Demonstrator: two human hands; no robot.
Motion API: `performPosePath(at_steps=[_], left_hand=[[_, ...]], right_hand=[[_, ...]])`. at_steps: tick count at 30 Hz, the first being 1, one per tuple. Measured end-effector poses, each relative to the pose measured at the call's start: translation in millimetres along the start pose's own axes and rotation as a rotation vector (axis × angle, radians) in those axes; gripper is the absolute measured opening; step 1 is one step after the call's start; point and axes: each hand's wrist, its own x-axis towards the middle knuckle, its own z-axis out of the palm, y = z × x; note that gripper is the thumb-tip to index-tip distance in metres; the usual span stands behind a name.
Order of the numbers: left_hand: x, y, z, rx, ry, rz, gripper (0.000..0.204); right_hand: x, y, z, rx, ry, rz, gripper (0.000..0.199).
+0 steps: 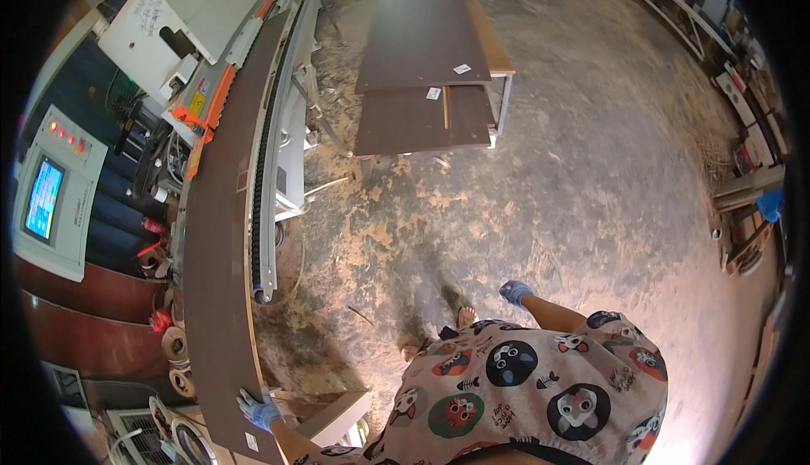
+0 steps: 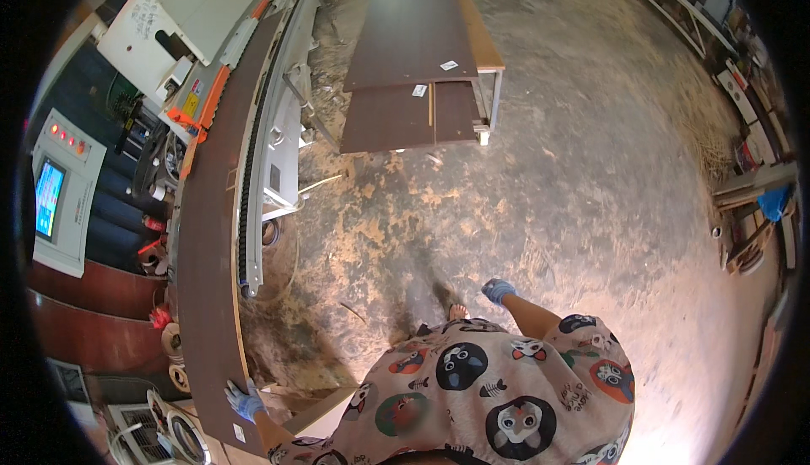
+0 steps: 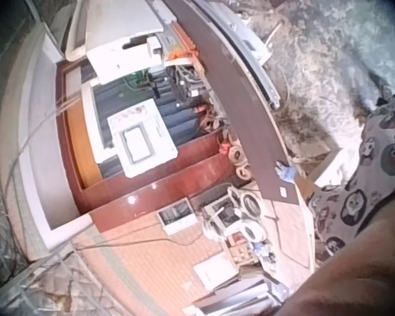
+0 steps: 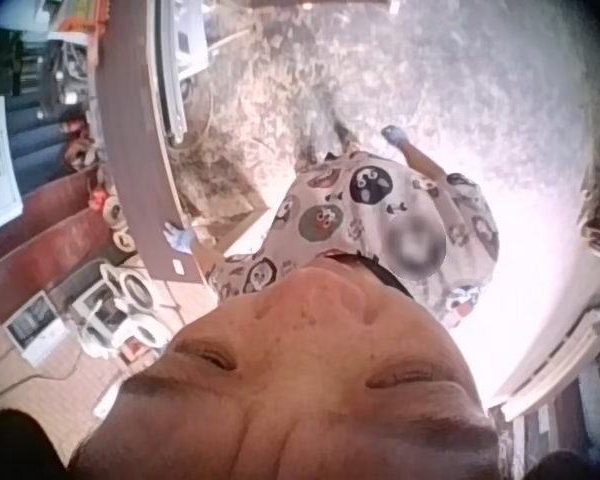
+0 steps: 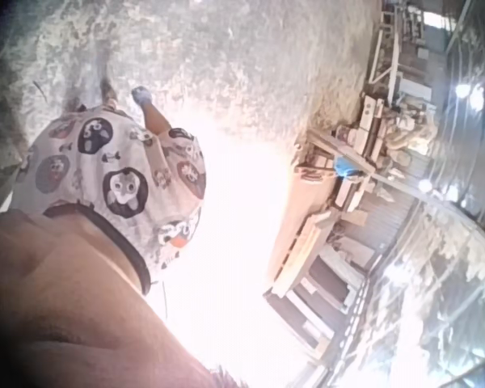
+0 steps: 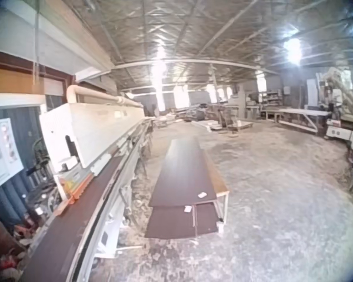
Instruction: The person picks up large flat panels from a stack and places them one by one onto a nearby workbench. The person handles each panel with gloved hands, moving them from the floor to the bench in a repetitive sequence.
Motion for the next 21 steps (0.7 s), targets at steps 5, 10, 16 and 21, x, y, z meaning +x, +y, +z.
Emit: performPosePath(at_steps=[5, 10, 16, 21], left_hand=[[1.7, 24.0, -15.8, -0.158, 0.110, 0.097, 0.068], [17.6, 17.8, -4.5, -0.145, 0.014, 0.034, 0.076], [22.0, 19.9, -9.4, -0.168, 0.064, 0.076, 0.077], [28.8, 38.1, -16.1, -0.176, -0.005, 0.022, 0.077]], right_hand=[[29.8, 42.6, 24.7, 0.231, -0.019, -0.062, 0.022], [37.1, 74.1, 44.7, 0.515, -0.188, 0.040, 0.027], [72.9, 94.5, 63.6, 0.450, -0.185, 0.178, 0.023], [80.4, 52.7, 42.2, 0.410, -0.209, 0.169, 0.022]])
